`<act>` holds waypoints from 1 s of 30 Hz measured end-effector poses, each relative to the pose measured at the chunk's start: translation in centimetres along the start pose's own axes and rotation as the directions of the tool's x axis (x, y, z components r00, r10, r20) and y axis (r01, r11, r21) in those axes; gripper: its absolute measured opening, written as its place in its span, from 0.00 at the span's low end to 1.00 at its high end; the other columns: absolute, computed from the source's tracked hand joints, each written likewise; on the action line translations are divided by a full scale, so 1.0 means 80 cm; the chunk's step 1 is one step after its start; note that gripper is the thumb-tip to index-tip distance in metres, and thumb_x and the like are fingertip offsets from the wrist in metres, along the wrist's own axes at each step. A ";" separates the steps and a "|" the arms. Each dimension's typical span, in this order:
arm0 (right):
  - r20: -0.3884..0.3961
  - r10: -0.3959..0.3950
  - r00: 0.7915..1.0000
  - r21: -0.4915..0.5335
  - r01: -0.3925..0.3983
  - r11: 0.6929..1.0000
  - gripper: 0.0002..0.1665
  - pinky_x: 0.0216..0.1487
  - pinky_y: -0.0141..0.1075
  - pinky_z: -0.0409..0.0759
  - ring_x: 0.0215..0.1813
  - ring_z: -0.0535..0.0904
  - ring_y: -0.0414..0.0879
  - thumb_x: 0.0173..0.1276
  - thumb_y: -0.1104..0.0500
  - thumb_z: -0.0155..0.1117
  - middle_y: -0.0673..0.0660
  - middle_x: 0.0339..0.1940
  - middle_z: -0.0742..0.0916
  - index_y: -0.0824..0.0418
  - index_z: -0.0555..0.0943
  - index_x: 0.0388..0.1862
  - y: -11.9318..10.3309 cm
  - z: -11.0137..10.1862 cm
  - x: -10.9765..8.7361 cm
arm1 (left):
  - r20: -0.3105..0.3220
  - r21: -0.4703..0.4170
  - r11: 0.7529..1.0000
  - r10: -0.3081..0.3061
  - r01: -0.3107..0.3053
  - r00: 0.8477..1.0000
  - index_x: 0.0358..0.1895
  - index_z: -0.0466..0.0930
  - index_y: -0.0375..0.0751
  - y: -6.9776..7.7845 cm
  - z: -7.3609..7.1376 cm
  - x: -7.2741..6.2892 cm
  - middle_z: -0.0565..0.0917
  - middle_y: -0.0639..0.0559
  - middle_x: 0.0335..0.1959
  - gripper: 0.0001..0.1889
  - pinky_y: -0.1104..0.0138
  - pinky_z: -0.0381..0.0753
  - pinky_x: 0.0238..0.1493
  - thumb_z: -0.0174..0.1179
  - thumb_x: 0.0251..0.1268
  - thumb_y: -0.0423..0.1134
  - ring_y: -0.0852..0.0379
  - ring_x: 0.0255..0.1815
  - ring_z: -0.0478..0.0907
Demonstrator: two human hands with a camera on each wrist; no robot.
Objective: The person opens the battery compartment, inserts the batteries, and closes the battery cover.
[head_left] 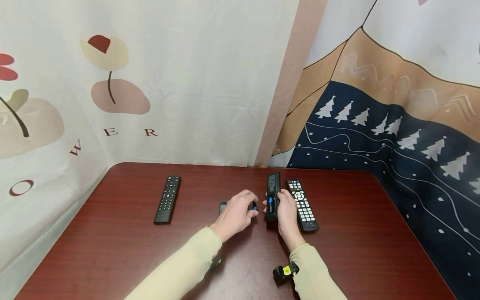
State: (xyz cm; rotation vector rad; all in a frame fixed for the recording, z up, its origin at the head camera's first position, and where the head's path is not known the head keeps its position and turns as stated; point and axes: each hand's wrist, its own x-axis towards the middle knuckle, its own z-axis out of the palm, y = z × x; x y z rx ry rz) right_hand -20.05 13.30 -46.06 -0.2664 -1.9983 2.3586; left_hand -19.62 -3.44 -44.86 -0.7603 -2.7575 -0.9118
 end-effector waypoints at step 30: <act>-0.059 -0.022 0.998 -0.169 0.012 0.986 0.25 0.45 0.32 0.78 0.49 0.78 0.49 0.82 0.58 0.39 0.70 0.58 0.82 0.72 0.74 0.65 0.001 0.003 -0.003 | -0.053 -0.110 0.992 0.054 -0.060 0.997 0.51 0.84 0.37 0.023 -0.004 0.003 0.84 0.46 0.56 0.12 0.58 0.84 0.55 0.70 0.67 0.34 0.50 0.55 0.84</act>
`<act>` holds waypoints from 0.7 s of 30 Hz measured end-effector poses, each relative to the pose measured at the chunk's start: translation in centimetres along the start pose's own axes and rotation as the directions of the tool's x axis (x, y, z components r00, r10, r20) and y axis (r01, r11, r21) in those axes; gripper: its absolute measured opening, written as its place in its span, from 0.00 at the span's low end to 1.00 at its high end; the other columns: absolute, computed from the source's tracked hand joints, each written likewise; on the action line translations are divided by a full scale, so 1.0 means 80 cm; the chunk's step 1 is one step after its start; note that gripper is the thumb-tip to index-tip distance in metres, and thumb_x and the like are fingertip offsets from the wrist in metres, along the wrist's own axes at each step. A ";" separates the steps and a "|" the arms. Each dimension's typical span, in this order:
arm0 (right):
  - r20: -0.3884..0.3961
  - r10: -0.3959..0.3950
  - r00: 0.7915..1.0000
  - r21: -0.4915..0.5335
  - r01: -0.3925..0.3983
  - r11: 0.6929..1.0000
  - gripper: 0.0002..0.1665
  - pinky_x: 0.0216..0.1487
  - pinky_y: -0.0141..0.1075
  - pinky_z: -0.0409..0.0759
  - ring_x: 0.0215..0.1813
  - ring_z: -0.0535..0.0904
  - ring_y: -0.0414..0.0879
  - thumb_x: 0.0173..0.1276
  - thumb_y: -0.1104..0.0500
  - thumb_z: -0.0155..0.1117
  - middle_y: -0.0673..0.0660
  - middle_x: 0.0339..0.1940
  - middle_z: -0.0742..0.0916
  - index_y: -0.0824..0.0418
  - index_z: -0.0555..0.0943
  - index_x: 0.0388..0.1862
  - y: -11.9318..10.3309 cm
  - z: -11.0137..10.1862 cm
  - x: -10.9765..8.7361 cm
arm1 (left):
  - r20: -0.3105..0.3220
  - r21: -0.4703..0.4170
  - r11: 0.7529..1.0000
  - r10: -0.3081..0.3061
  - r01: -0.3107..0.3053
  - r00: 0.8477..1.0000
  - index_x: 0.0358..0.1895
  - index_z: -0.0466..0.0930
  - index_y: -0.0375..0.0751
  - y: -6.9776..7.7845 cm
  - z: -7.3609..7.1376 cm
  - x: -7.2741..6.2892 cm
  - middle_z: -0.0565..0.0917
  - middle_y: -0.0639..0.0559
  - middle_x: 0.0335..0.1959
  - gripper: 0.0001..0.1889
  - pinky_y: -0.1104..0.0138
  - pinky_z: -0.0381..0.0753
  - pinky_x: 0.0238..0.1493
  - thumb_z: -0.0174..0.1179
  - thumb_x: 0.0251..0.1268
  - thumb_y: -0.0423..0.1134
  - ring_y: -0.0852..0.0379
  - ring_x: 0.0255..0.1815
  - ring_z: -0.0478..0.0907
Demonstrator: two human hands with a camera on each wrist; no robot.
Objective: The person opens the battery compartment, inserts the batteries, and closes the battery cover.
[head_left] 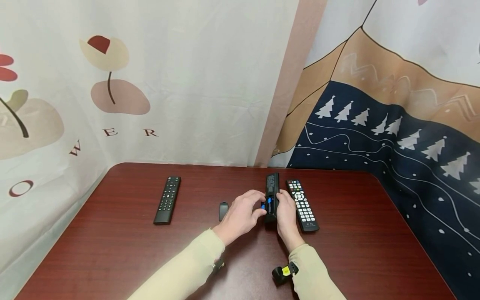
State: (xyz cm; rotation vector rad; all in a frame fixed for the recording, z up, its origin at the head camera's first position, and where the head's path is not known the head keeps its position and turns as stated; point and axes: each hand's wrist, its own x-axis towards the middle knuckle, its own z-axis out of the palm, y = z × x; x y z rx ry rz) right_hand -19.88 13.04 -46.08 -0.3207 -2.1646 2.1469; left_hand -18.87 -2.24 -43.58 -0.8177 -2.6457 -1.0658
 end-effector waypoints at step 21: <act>0.006 0.009 1.000 0.052 -0.010 0.999 0.24 0.43 0.30 0.79 0.43 0.78 0.40 0.83 0.58 0.39 0.67 0.55 0.82 0.72 0.76 0.63 -0.004 0.002 -0.003 | 0.005 -0.055 0.998 0.042 -0.042 0.999 0.53 0.84 0.36 0.014 0.002 -0.001 0.84 0.46 0.57 0.13 0.59 0.84 0.55 0.69 0.69 0.34 0.50 0.55 0.84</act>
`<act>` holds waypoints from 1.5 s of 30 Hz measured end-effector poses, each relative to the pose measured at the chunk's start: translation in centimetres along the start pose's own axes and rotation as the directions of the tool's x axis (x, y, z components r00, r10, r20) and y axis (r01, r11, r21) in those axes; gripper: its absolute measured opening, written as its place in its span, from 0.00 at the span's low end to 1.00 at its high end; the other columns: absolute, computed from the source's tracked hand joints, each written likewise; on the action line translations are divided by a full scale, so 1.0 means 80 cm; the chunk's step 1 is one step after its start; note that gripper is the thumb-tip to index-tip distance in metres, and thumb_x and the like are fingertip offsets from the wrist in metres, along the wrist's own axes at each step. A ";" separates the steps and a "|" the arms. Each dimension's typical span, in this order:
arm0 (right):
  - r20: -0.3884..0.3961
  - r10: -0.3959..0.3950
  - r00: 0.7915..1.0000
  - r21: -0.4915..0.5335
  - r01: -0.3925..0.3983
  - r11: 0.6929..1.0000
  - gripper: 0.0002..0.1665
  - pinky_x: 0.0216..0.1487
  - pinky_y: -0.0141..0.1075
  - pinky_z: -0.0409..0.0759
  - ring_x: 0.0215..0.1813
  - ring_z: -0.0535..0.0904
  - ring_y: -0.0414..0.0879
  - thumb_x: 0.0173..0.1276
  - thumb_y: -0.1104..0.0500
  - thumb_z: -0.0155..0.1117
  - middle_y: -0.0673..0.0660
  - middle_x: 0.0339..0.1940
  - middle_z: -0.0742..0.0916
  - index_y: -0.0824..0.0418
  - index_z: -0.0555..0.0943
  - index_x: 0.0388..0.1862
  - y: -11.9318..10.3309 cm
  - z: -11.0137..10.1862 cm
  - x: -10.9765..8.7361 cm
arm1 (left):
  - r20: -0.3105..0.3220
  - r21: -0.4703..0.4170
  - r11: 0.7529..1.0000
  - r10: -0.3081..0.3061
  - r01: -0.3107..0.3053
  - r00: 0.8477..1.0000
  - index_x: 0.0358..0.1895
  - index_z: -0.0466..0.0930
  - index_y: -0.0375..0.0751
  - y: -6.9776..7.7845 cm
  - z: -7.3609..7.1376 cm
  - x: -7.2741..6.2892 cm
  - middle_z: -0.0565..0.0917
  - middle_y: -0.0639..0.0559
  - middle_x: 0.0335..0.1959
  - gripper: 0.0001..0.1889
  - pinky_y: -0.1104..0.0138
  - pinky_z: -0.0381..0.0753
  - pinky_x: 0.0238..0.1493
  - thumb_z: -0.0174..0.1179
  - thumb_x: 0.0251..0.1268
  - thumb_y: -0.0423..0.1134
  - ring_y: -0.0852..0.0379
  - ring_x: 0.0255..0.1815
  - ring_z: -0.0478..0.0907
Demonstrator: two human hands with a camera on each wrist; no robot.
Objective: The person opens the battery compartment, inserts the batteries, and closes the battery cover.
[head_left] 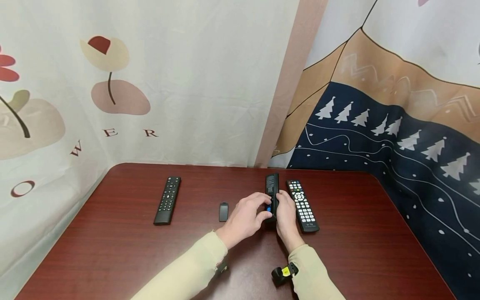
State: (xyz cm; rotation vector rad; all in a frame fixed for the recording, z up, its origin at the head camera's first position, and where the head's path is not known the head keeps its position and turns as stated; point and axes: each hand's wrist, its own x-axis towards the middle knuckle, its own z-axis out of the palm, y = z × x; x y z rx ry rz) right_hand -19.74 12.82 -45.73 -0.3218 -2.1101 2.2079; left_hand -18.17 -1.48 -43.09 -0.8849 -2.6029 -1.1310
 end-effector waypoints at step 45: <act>0.018 -0.017 1.000 0.072 0.016 0.997 0.22 0.42 0.31 0.81 0.42 0.79 0.42 0.82 0.59 0.39 0.60 0.46 0.82 0.72 0.77 0.56 0.002 0.003 -0.005 | -0.031 -0.111 0.992 -0.070 0.066 0.997 0.49 0.86 0.38 -0.006 -0.006 0.007 0.85 0.49 0.48 0.17 0.58 0.85 0.49 0.78 0.57 0.36 0.50 0.46 0.84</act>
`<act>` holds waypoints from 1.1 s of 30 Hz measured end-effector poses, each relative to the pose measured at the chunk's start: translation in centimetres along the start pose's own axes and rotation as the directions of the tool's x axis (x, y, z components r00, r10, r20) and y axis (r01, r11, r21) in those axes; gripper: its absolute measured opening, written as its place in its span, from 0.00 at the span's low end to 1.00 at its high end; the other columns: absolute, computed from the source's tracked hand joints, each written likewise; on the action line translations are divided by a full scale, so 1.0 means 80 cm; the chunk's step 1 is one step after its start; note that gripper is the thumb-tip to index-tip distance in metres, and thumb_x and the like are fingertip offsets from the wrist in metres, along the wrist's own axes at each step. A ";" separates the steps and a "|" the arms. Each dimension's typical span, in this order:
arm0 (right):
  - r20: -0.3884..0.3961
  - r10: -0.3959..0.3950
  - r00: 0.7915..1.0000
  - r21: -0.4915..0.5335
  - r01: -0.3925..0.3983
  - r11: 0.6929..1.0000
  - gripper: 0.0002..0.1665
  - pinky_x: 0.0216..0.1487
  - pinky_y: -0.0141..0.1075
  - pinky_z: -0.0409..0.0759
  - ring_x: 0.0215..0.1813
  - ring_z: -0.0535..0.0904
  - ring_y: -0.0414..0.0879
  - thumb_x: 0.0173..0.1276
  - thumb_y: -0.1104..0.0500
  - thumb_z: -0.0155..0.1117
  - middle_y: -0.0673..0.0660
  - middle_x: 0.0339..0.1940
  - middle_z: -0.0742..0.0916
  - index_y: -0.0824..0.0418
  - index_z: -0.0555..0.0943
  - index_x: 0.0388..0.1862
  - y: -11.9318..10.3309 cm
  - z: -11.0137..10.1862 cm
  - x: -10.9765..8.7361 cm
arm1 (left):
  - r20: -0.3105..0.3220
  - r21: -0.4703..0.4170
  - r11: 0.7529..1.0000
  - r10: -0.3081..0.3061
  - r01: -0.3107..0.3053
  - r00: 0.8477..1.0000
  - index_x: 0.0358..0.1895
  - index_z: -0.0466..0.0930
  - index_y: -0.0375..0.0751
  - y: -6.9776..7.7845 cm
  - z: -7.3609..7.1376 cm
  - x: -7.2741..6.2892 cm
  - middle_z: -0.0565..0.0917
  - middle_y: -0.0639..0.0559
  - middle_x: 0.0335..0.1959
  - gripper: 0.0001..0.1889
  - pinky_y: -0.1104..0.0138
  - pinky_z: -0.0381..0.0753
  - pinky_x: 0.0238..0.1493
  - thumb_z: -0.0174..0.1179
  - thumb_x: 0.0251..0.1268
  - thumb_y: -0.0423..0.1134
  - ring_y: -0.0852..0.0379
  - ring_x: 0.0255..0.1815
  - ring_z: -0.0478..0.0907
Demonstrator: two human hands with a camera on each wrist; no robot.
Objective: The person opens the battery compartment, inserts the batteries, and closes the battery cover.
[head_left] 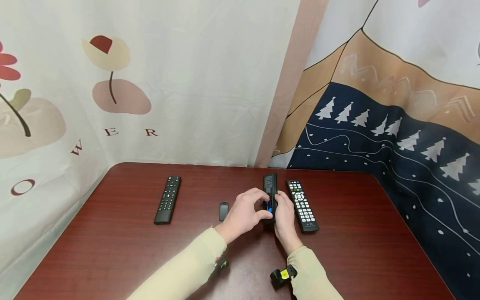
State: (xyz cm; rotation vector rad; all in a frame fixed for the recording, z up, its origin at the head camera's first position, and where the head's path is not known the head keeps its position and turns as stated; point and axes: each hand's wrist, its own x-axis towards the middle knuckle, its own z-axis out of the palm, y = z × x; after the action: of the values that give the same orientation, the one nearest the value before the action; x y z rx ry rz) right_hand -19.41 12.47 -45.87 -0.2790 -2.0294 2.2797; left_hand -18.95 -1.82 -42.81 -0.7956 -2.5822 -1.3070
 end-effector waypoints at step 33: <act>0.050 -0.076 0.996 0.074 0.073 0.995 0.20 0.35 0.31 0.80 0.38 0.79 0.42 0.80 0.63 0.41 0.57 0.40 0.83 0.77 0.76 0.53 0.002 0.006 -0.010 | 0.089 -0.101 0.988 -0.108 0.117 0.990 0.47 0.81 0.42 -0.009 -0.010 0.014 0.76 0.49 0.39 0.26 0.71 0.81 0.39 0.84 0.44 0.34 0.53 0.37 0.79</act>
State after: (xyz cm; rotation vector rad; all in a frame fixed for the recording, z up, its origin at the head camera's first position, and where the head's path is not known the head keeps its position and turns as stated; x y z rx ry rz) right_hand -18.71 11.84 -45.93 -0.1371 -1.9414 2.3325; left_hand -20.35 -2.38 -42.42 -0.7454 -2.6773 -1.4843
